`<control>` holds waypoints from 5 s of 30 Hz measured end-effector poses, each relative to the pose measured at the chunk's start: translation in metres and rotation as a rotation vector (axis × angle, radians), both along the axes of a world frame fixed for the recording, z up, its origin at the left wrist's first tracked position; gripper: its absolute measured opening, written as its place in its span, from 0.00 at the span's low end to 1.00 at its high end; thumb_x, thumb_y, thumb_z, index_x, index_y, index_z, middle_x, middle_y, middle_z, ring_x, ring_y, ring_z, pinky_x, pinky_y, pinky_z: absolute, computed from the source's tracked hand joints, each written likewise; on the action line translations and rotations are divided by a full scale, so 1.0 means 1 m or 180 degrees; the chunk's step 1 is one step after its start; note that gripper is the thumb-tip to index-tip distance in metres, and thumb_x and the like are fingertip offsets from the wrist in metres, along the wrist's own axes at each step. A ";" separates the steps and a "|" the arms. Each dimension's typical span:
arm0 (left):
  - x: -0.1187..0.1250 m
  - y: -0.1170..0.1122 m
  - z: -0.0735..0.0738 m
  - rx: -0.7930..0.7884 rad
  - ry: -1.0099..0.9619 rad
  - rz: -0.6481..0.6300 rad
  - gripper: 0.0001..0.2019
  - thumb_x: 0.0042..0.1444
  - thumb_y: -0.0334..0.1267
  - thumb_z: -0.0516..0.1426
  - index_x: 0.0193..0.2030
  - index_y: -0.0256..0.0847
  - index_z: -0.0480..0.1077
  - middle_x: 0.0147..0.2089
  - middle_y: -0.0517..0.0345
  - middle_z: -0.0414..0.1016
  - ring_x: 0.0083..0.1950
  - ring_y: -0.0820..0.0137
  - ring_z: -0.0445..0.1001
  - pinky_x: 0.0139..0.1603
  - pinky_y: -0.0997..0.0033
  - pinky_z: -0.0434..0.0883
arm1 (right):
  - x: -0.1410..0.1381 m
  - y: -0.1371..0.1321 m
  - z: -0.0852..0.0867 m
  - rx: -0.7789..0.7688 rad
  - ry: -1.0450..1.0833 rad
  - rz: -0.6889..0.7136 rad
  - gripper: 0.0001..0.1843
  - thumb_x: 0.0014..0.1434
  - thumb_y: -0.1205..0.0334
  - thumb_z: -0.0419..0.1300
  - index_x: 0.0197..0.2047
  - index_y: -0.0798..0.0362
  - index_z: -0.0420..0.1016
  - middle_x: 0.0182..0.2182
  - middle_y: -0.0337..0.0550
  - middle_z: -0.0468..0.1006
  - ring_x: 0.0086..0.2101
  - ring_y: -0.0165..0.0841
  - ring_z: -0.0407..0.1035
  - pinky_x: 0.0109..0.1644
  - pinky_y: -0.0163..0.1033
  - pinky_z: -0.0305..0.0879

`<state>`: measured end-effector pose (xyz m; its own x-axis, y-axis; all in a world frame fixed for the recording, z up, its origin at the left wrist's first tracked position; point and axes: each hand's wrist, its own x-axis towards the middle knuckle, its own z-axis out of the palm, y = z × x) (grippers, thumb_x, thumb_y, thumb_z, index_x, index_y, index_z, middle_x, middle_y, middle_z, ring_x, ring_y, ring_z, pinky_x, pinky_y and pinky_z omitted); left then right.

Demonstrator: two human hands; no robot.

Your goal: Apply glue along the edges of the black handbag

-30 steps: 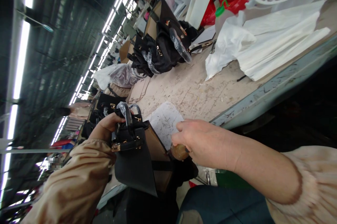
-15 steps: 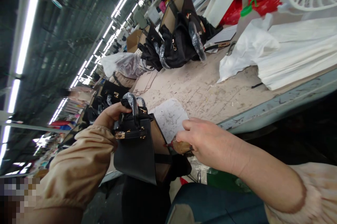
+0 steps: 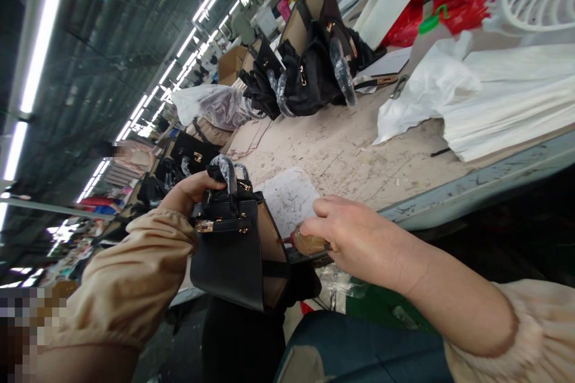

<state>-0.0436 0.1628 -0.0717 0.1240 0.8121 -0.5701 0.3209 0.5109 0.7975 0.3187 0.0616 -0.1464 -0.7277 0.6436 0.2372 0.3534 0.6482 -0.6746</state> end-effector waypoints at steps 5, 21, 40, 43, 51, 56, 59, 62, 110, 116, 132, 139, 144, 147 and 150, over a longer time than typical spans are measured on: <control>-0.003 0.000 -0.001 -0.0022 0.0083 0.0017 0.17 0.29 0.29 0.70 0.32 0.32 0.79 0.30 0.51 0.81 0.30 0.63 0.79 0.34 0.66 0.77 | -0.001 -0.001 -0.007 -0.0131 0.0038 0.0175 0.25 0.49 0.84 0.56 0.42 0.45 0.76 0.31 0.38 0.63 0.34 0.33 0.61 0.34 0.35 0.52; 0.003 -0.001 0.001 -0.0052 0.0141 -0.0030 0.14 0.29 0.29 0.69 0.28 0.33 0.78 0.26 0.53 0.80 0.24 0.65 0.77 0.30 0.68 0.78 | -0.004 0.003 -0.016 -0.0103 0.0146 -0.0104 0.24 0.47 0.82 0.56 0.42 0.47 0.76 0.32 0.39 0.64 0.34 0.34 0.63 0.35 0.36 0.54; -0.010 -0.003 -0.003 -0.0063 0.0160 0.0021 0.18 0.29 0.31 0.70 0.32 0.33 0.79 0.29 0.51 0.81 0.29 0.63 0.78 0.33 0.67 0.77 | -0.008 0.005 -0.022 0.0005 0.0286 -0.0220 0.29 0.46 0.84 0.56 0.48 0.48 0.76 0.31 0.40 0.63 0.34 0.34 0.62 0.34 0.36 0.53; -0.010 -0.004 -0.003 -0.0037 0.0132 0.0065 0.18 0.28 0.30 0.70 0.32 0.33 0.79 0.29 0.51 0.81 0.29 0.64 0.78 0.33 0.68 0.77 | -0.008 0.005 -0.024 -0.0069 0.0266 -0.0185 0.29 0.46 0.84 0.56 0.47 0.48 0.76 0.32 0.40 0.64 0.34 0.34 0.63 0.35 0.35 0.55; -0.009 -0.005 -0.002 0.0095 0.0194 0.0185 0.16 0.27 0.29 0.70 0.29 0.34 0.78 0.28 0.54 0.80 0.28 0.65 0.77 0.33 0.68 0.77 | -0.011 -0.002 -0.029 -0.0485 0.0075 0.0147 0.22 0.50 0.81 0.57 0.41 0.47 0.77 0.32 0.40 0.67 0.35 0.35 0.65 0.37 0.36 0.58; -0.011 -0.005 0.000 0.0015 0.0223 0.0101 0.17 0.29 0.30 0.70 0.31 0.33 0.78 0.29 0.52 0.80 0.28 0.64 0.77 0.34 0.66 0.77 | -0.011 -0.001 -0.032 -0.0389 0.0098 0.0059 0.26 0.48 0.82 0.56 0.44 0.47 0.77 0.32 0.40 0.67 0.34 0.34 0.65 0.36 0.35 0.58; -0.012 -0.006 0.001 0.0011 0.0175 0.0096 0.17 0.29 0.30 0.70 0.31 0.33 0.78 0.29 0.52 0.81 0.29 0.63 0.78 0.34 0.66 0.77 | -0.010 -0.001 -0.034 -0.0340 0.0095 -0.0041 0.25 0.48 0.81 0.56 0.45 0.47 0.76 0.32 0.40 0.67 0.34 0.34 0.64 0.36 0.35 0.58; -0.013 -0.007 0.002 0.0011 0.0138 0.0117 0.17 0.29 0.30 0.70 0.32 0.33 0.78 0.30 0.51 0.81 0.29 0.64 0.77 0.34 0.65 0.77 | -0.010 -0.002 -0.033 -0.0393 0.0081 0.0090 0.23 0.50 0.81 0.56 0.43 0.46 0.77 0.32 0.41 0.67 0.34 0.34 0.65 0.36 0.35 0.58; -0.016 -0.030 0.071 0.1732 0.1228 -0.0217 0.18 0.35 0.40 0.72 0.35 0.40 0.79 0.38 0.54 0.80 0.42 0.62 0.75 0.55 0.62 0.70 | -0.024 0.023 -0.030 0.0192 0.0291 -0.0594 0.26 0.52 0.80 0.55 0.50 0.48 0.74 0.35 0.42 0.66 0.36 0.35 0.66 0.38 0.38 0.61; -0.016 -0.027 0.062 0.1675 0.1100 -0.0167 0.18 0.35 0.41 0.72 0.35 0.39 0.79 0.38 0.55 0.80 0.42 0.63 0.75 0.56 0.62 0.69 | -0.035 0.031 -0.031 0.0246 0.0240 -0.0603 0.22 0.57 0.77 0.55 0.51 0.49 0.74 0.35 0.42 0.65 0.37 0.35 0.65 0.39 0.37 0.61; -0.010 -0.020 0.057 0.1912 0.1360 -0.0308 0.18 0.32 0.43 0.72 0.32 0.41 0.78 0.36 0.54 0.79 0.40 0.61 0.75 0.55 0.56 0.70 | -0.034 0.032 -0.033 0.0257 -0.0131 -0.0600 0.21 0.55 0.78 0.56 0.49 0.48 0.75 0.35 0.42 0.64 0.37 0.36 0.64 0.38 0.37 0.58; -0.009 -0.016 0.055 0.1818 0.1233 -0.0250 0.18 0.30 0.42 0.72 0.31 0.40 0.78 0.35 0.55 0.79 0.38 0.62 0.75 0.53 0.58 0.71 | -0.040 0.024 -0.021 0.0278 -0.0463 -0.0557 0.21 0.50 0.79 0.55 0.44 0.50 0.76 0.33 0.42 0.65 0.38 0.38 0.64 0.40 0.39 0.58; -0.007 -0.018 0.056 0.1785 0.1252 -0.0295 0.19 0.31 0.43 0.72 0.32 0.40 0.78 0.35 0.54 0.79 0.38 0.62 0.75 0.52 0.58 0.71 | -0.038 0.022 -0.017 0.0108 -0.0380 -0.0541 0.23 0.50 0.79 0.55 0.45 0.49 0.76 0.34 0.42 0.66 0.38 0.37 0.65 0.40 0.38 0.59; -0.008 -0.019 0.056 0.1790 0.1267 -0.0325 0.19 0.32 0.43 0.72 0.32 0.39 0.78 0.35 0.54 0.79 0.37 0.62 0.75 0.51 0.59 0.72 | -0.039 0.023 -0.019 0.0206 -0.0365 -0.0680 0.24 0.49 0.79 0.54 0.47 0.50 0.75 0.36 0.44 0.67 0.39 0.38 0.65 0.41 0.39 0.59; -0.008 -0.019 0.056 0.1779 0.1288 -0.0416 0.18 0.34 0.43 0.72 0.33 0.40 0.78 0.35 0.55 0.79 0.38 0.63 0.75 0.51 0.60 0.72 | -0.040 0.023 -0.020 0.0269 -0.0461 -0.0754 0.24 0.49 0.79 0.54 0.46 0.50 0.75 0.35 0.44 0.67 0.38 0.38 0.65 0.41 0.39 0.58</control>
<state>-0.0519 0.1442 -0.0160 0.1068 0.9899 -0.0935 0.6787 -0.0038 0.7344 0.2786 0.0847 -0.1668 -0.5896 0.7821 0.2017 0.5905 0.5878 -0.5531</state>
